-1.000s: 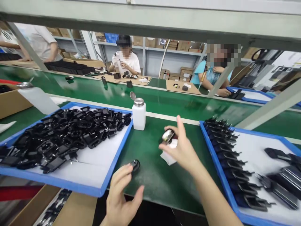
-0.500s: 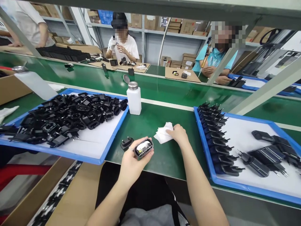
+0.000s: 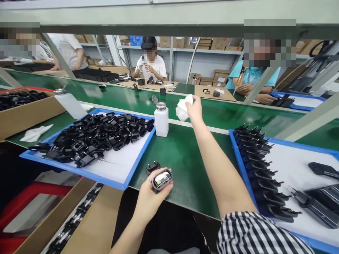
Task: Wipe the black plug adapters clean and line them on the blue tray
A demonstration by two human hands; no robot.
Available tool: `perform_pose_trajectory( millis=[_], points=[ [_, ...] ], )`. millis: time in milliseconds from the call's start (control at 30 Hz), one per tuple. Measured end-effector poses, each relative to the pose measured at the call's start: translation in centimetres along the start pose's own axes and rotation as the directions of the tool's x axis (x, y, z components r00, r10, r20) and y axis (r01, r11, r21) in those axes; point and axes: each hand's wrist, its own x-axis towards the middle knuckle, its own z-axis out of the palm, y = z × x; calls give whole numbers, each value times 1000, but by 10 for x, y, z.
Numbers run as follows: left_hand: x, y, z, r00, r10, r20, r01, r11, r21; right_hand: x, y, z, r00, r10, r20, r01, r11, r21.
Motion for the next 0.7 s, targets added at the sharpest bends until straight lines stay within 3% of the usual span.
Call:
perform_pose_trajectory(
  millis=[67,233,400,700],
  points=[
    [-2,-1,-4,1000,-24,-4,24,1000,-15,5,-18,20,996,-83,12,84,994,-65],
    [-5,-5,-11,996,-41,-78,42,999,6,-11,-38,50,948,-239,212,279,943,-184],
    [-3,-10,-14,994,-40,-100,40,999,2,-21,-31,55,892,-361,271,414,894,-173],
    [-2,-12,-11,996,-53,-73,54,998,9,-19,-28,54,864,-402,302,477,845,-239]
  ],
)
